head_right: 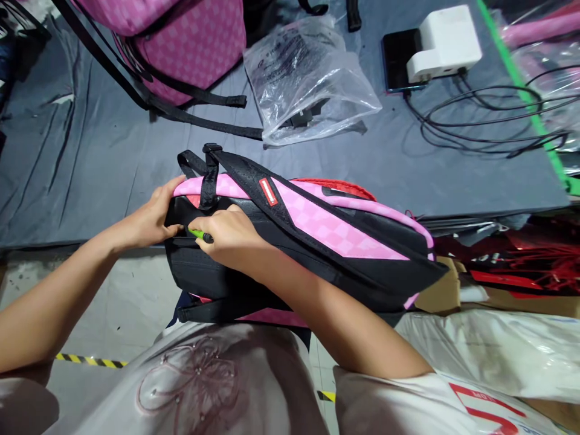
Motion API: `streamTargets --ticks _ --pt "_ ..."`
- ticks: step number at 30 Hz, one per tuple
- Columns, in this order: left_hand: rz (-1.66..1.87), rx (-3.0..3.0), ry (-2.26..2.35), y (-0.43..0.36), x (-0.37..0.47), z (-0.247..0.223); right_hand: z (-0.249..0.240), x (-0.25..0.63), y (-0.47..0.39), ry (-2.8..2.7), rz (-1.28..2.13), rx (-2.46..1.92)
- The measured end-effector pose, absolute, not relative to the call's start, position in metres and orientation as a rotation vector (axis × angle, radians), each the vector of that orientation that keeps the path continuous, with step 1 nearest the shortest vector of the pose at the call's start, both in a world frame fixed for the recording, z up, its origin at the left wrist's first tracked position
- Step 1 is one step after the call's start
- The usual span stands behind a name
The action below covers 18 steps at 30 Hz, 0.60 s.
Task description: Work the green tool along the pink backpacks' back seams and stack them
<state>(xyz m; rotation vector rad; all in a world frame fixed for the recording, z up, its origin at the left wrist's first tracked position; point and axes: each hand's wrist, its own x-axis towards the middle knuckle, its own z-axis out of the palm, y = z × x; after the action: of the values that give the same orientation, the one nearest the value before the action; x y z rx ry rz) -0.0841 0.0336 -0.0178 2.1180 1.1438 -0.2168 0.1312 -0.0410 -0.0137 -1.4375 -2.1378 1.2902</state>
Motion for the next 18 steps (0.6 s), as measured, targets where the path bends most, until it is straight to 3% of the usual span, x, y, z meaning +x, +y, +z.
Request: streamTargets --ticks 18 --pt "-0.148 2.101 1.160 0.031 -0.084 -0.021 -0.009 0.122 -0.030 -2.279 1.319 -1.278"
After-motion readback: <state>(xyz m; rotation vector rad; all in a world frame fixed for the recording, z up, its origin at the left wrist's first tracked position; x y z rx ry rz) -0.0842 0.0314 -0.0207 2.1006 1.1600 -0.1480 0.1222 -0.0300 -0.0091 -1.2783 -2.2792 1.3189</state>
